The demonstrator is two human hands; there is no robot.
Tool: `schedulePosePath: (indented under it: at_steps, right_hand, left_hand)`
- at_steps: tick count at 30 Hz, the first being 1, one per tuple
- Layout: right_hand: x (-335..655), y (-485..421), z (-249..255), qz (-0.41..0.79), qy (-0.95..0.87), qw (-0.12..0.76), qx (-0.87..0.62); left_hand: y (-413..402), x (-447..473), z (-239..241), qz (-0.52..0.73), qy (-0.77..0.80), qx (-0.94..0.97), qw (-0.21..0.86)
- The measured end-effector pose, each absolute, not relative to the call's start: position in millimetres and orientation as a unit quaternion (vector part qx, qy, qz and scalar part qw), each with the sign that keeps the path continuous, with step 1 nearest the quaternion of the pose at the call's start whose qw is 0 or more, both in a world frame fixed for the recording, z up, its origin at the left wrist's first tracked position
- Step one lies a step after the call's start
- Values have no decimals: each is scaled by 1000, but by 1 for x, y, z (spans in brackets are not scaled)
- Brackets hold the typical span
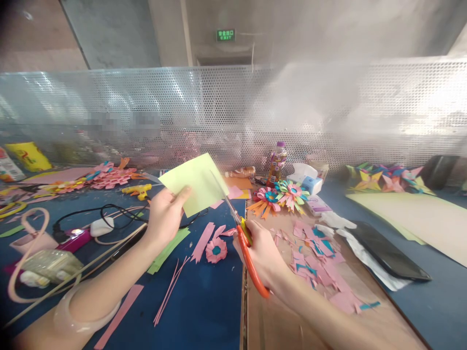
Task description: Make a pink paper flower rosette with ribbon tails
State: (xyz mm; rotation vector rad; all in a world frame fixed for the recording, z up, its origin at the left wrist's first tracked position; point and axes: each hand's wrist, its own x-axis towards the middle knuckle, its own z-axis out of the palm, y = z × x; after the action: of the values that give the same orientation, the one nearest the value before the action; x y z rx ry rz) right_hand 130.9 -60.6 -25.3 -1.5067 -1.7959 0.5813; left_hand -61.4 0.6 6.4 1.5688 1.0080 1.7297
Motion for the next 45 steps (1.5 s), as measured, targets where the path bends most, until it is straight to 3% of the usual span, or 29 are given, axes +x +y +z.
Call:
schedulePosePath:
  at_steps: [21, 45]
  right_hand:
    - [131, -61, -26, 226, -702, 351, -577]
    - [133, -60, -30, 219, -719, 350, -559]
  left_hand:
    - [2, -63, 4, 656, 365, 588, 302]
    - [3, -69, 9, 659, 424, 575, 235]
